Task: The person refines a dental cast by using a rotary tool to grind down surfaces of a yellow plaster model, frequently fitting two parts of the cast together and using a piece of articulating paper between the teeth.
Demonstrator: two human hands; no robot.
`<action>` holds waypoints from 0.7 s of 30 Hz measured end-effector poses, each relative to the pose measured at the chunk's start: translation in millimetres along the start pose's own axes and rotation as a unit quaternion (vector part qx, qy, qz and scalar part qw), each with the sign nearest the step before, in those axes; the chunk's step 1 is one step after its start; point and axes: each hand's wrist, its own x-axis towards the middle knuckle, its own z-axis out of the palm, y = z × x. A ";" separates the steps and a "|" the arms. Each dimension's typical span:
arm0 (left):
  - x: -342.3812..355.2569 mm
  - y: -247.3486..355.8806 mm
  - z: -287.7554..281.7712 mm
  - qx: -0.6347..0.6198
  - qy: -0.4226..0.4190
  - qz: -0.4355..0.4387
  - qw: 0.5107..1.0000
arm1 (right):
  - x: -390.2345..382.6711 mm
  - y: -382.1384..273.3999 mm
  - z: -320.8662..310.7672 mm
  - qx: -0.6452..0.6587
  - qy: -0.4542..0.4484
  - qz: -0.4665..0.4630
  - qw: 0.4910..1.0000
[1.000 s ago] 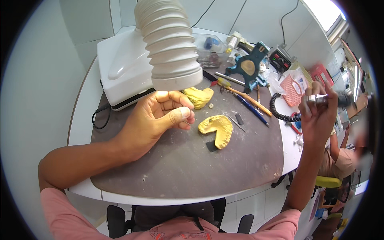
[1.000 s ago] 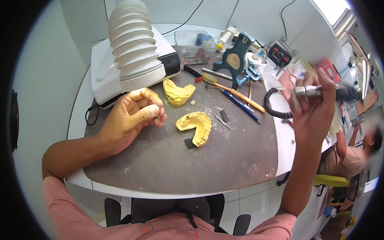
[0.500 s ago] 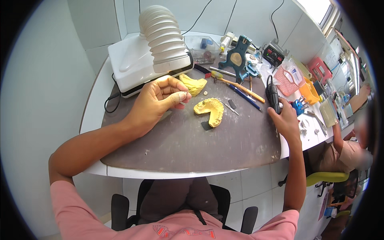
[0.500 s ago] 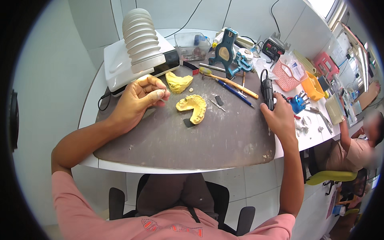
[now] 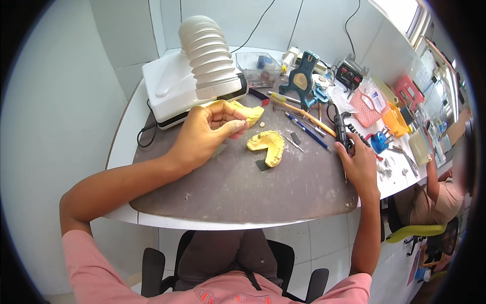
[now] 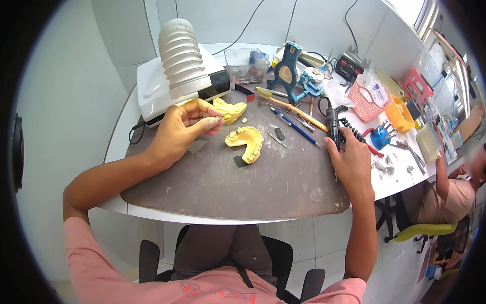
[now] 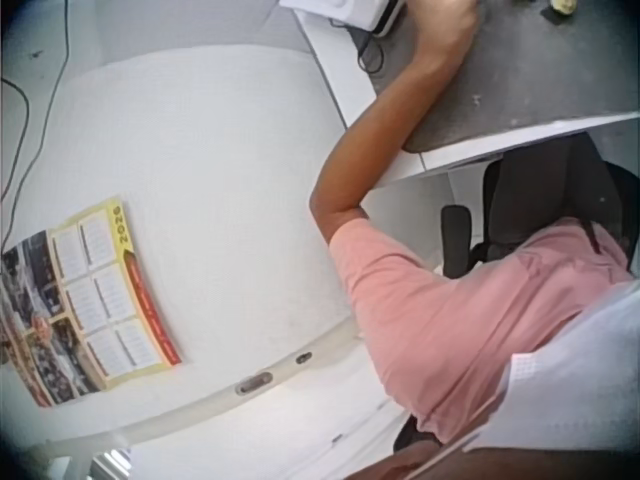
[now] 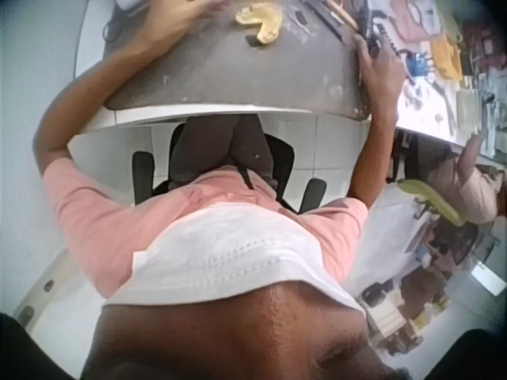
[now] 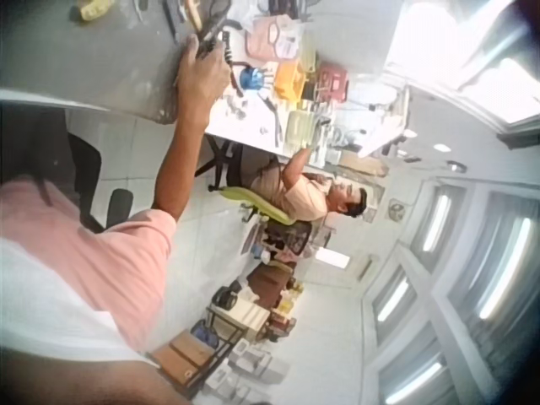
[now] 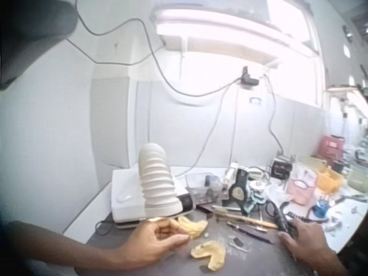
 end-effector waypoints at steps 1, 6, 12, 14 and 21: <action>1.9 0.2 2.5 0.003 0.005 0.004 1.000 | -3.1 2.2 2.9 -0.033 0.091 -0.037 0.995; -0.9 -2.3 2.3 0.036 0.017 0.028 0.999 | -12.3 -48.8 -7.7 0.142 0.061 -0.185 0.971; -6.0 5.7 -4.5 0.013 0.029 0.009 0.999 | -0.2 -94.1 5.3 0.101 -0.024 -0.403 0.910; -11.2 10.8 -6.4 -0.022 0.045 -0.031 0.998 | 6.3 -101.1 7.8 0.094 -0.074 -0.388 0.914; -20.9 -0.5 -25.8 0.066 0.093 -0.031 0.993 | 10.1 -144.5 21.9 0.224 -0.077 -0.404 0.884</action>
